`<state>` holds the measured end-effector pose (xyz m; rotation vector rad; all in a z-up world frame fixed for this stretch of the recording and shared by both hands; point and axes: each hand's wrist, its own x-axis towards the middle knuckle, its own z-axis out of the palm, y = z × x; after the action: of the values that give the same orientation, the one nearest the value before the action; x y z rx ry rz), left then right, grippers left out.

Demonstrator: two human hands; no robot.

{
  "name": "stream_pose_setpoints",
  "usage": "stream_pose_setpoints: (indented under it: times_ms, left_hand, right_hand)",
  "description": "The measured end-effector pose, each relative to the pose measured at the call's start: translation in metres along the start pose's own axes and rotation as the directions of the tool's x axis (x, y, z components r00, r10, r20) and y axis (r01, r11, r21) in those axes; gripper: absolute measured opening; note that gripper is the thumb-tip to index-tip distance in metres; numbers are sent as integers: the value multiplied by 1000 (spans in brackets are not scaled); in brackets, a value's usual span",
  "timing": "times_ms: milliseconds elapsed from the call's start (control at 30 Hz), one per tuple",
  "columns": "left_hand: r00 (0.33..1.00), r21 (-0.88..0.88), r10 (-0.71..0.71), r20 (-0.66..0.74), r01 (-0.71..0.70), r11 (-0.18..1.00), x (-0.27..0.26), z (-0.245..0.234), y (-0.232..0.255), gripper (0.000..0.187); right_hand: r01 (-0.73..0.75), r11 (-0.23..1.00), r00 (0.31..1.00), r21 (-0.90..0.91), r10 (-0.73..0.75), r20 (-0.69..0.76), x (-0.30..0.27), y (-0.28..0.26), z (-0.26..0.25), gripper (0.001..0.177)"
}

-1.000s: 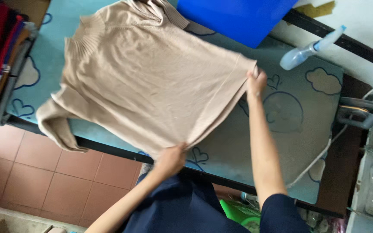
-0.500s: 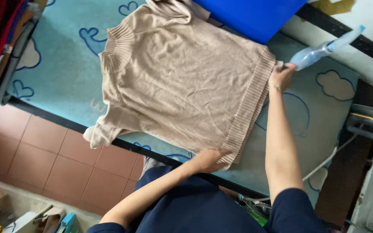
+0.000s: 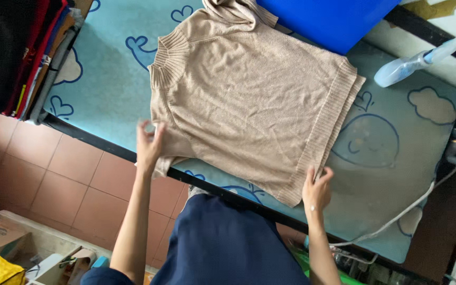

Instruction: The person irons a black sweatshirt and a tan sweater on a table, uses a blue clipboard as a folding guide to fold the sweatshirt, and sprays the sweater with water from a spray bottle before ironing it.

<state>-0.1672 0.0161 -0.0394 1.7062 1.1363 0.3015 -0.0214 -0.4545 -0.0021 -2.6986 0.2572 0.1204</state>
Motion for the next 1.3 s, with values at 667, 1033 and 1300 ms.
stream_pose_setpoints:
  times_ms: [667,1033,1300]
  left_hand:
    - [655,515,700,286,-721,464,-114,35,-1,30]
    - [423,566,822,381,-810,155,-100,67,-22,51]
    - [316,341,775,547,-930,139,-105,68,-2,79]
  right_hand:
    - [93,897,943,-433,-219,-250,-37,33,26,39]
    - [3,986,987,-168,24,161,-46,46,13,65]
    - [14,950,942,311,-117,316,-28,61,-33,30]
